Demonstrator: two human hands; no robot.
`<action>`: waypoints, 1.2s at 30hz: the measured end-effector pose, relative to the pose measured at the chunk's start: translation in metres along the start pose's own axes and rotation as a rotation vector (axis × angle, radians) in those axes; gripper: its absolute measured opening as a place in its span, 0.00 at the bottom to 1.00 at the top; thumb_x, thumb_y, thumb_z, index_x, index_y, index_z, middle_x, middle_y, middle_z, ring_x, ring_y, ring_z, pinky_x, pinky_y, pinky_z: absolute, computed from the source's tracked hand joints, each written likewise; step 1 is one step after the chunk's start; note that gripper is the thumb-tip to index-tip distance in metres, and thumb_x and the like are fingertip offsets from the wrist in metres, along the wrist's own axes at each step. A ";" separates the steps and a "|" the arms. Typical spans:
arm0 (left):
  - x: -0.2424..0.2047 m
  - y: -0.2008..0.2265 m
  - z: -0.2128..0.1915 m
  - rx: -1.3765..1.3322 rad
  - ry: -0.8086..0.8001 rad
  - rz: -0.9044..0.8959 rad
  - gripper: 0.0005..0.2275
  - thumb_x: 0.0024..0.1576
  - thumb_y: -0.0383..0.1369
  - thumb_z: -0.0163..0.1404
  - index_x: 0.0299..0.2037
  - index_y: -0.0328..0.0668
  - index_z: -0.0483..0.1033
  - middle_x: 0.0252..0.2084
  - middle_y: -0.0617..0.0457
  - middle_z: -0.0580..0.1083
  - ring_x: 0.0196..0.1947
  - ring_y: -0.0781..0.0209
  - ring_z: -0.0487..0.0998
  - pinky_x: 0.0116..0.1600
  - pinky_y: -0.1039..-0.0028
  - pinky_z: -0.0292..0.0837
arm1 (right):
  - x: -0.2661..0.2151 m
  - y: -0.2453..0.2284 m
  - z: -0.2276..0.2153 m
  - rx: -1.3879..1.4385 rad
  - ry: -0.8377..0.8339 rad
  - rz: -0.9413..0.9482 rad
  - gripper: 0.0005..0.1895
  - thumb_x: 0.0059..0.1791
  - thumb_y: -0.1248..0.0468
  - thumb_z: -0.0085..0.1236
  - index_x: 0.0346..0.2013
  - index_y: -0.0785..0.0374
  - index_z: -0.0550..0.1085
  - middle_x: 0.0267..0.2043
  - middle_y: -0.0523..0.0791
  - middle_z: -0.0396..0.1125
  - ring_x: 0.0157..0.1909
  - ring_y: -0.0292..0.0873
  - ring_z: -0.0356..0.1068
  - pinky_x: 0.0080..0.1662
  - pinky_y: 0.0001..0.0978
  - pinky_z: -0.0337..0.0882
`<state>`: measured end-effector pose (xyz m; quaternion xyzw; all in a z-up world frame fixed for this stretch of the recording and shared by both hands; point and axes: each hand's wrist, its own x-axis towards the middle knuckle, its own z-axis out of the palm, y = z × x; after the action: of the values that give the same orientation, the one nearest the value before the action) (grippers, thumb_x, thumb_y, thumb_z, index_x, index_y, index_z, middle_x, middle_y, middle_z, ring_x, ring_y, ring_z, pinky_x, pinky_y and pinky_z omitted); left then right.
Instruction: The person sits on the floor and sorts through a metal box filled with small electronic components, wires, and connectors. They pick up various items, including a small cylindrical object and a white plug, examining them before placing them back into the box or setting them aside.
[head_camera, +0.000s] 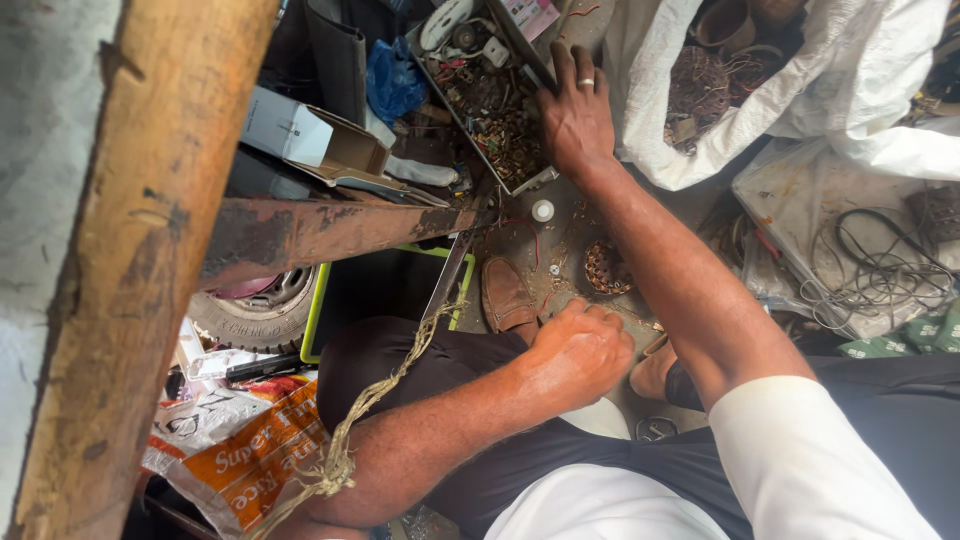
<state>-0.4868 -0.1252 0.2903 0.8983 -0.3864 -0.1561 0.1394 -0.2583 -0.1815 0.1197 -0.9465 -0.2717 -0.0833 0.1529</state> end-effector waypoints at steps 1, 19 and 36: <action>0.001 0.001 0.000 0.002 -0.003 0.000 0.08 0.45 0.33 0.59 0.32 0.42 0.81 0.34 0.49 0.77 0.37 0.55 0.78 0.45 0.63 0.69 | 0.003 -0.001 0.005 -0.030 0.000 0.024 0.10 0.48 0.68 0.57 0.43 0.63 0.80 0.75 0.58 0.50 0.75 0.64 0.47 0.69 0.62 0.54; -0.002 -0.003 0.002 -0.007 0.087 -0.071 0.07 0.48 0.32 0.55 0.34 0.42 0.79 0.35 0.49 0.77 0.38 0.54 0.78 0.43 0.60 0.70 | -0.008 -0.008 -0.081 1.014 -0.173 0.225 0.12 0.50 0.65 0.67 0.47 0.63 0.77 0.65 0.51 0.67 0.63 0.44 0.69 0.62 0.36 0.74; 0.015 -0.019 -0.037 -0.982 0.325 -0.524 0.41 0.50 0.39 0.65 0.66 0.22 0.53 0.50 0.39 0.75 0.50 0.46 0.79 0.53 0.64 0.76 | -0.067 -0.022 -0.268 0.803 -0.143 -0.159 0.13 0.46 0.75 0.63 0.42 0.65 0.72 0.66 0.51 0.68 0.55 0.43 0.76 0.55 0.34 0.77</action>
<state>-0.4508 -0.1187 0.3145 0.8063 -0.0072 -0.2064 0.5542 -0.3465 -0.2865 0.3608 -0.7911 -0.3648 0.0838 0.4838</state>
